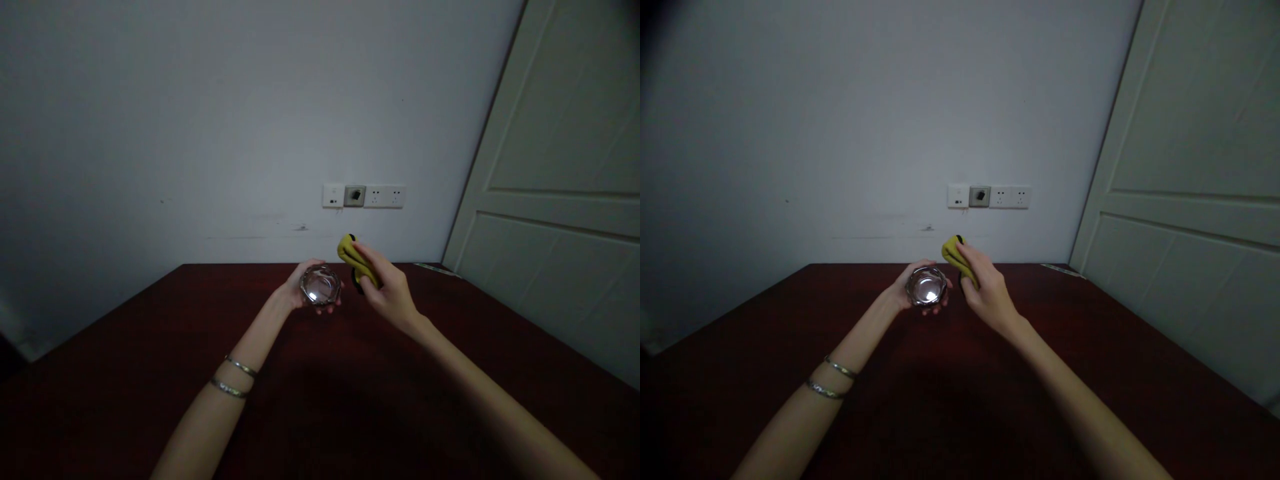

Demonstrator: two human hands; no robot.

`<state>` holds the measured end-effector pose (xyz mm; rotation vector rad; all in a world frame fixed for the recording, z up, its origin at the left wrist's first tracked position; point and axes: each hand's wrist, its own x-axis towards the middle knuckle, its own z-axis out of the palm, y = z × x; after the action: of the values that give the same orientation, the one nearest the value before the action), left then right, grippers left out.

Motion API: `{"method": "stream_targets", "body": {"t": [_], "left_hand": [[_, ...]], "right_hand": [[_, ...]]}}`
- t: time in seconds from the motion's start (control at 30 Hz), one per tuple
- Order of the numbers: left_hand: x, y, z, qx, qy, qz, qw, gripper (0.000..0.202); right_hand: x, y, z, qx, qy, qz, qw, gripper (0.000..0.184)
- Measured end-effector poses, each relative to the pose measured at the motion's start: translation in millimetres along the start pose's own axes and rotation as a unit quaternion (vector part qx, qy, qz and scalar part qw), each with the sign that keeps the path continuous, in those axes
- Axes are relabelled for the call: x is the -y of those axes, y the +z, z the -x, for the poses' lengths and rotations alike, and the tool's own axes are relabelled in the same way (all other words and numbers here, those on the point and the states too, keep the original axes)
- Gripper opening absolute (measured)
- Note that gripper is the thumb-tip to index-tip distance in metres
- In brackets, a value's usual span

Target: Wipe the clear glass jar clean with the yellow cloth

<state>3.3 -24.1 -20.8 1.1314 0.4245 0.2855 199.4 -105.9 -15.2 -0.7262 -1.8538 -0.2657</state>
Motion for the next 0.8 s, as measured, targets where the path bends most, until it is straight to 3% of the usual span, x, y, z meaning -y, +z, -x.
{"method": "stream_targets", "body": {"t": [0.07, 0.17, 0.3, 0.53, 0.63, 0.8], "left_hand": [[0.8, -5.8, -0.9, 0.017, -0.018, -0.009, 1.0, 0.068], [5.3, -13.5, -4.7, 0.033, -0.049, -0.016, 0.998, 0.078], [16.1, -23.1, -13.4, 0.042, -0.098, -0.018, 0.994, 0.087], [34.2, -43.0, -25.4, 0.044, -0.145, -0.043, 0.987, 0.09], [41.4, -52.7, -29.0, 0.035, -0.147, -0.04, 0.988, 0.093], [50.3, -60.6, -36.1, 0.098, -0.144, -0.061, 0.983, 0.089]], "right_hand": [[-2.6, -6.1, -2.0, 0.054, -0.124, 0.067, 0.989, 0.052], [-2.2, -11.7, -5.7, 0.158, -0.289, 0.137, 0.934, 0.041], [0.5, -5.9, -12.6, 0.231, -0.422, 0.154, 0.863, 0.03], [-7.5, 11.2, -14.9, 0.306, -0.5, 0.188, 0.788, 0.031], [-9.1, 13.8, -14.3, 0.333, -0.505, 0.198, 0.771, 0.032], [-10.8, 18.7, -13.6, 0.371, -0.517, 0.161, 0.755, 0.031]]}}
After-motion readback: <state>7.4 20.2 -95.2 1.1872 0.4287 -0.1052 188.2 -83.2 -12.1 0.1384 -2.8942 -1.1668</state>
